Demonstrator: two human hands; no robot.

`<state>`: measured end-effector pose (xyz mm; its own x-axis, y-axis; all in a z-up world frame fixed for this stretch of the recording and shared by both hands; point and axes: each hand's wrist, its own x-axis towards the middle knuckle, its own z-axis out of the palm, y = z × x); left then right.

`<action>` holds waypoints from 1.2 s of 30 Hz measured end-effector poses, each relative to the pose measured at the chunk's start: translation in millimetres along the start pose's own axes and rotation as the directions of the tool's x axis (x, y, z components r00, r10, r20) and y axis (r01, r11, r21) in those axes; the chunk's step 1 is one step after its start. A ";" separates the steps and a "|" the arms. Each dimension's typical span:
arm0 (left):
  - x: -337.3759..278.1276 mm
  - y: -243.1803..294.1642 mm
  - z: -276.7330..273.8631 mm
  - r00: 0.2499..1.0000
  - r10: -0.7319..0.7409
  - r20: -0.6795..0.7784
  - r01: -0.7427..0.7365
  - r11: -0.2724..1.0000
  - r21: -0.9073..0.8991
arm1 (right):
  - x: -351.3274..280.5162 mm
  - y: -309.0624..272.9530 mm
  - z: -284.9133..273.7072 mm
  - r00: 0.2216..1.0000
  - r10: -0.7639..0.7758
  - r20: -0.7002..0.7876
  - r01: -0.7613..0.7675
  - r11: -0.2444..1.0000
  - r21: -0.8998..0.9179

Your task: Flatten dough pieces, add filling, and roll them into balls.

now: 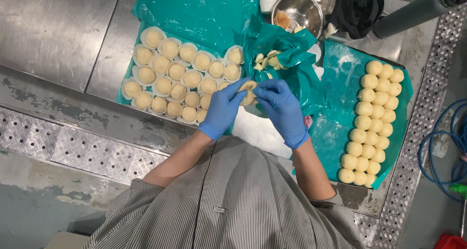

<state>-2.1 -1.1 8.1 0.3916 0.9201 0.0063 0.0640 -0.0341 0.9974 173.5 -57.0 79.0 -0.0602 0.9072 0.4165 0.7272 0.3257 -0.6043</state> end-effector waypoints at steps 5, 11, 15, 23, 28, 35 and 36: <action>7.1 12.8 -12.3 0.989 0.119 0.092 -0.135 0.972 0.190 | 0.2 0.6 1.6 0.990 -0.073 0.124 0.070 0.997 0.028; 9.1 2.1 4.4 0.986 -0.017 -0.164 -0.012 0.985 -0.174 | 2.5 -5.0 3.3 0.987 0.142 -0.071 -0.142 0.990 0.008; 8.8 20.0 3.5 0.970 0.153 -0.187 -0.132 0.984 0.119 | -3.4 7.5 12.5 0.996 -0.004 -0.084 0.000 0.999 -0.044; 8.9 46.4 -11.3 0.937 0.348 0.025 -0.343 0.907 0.246 | -9.1 13.0 15.6 0.998 -0.070 -0.001 0.069 0.985 -0.155; 10.6 52.9 -18.6 0.899 0.414 0.139 -0.430 0.896 0.109 | -2.3 0.9 8.1 0.977 0.144 -0.157 -0.132 0.988 0.082; 5.5 33.8 -8.5 0.902 0.426 0.069 -0.430 0.875 0.221 | -0.7 -4.8 2.2 0.982 0.047 -0.185 -0.046 0.999 0.013; 4.6 38.2 -9.6 0.865 0.494 0.089 -0.501 0.838 0.216 | 2.7 -7.3 -1.4 0.978 0.054 -0.201 -0.051 0.999 0.018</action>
<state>-6.6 5.7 47.0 0.4516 0.7445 0.4917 0.0558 -0.5736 0.8172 169.1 -57.3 85.5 0.1172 0.8514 0.5113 0.7166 0.2839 -0.6371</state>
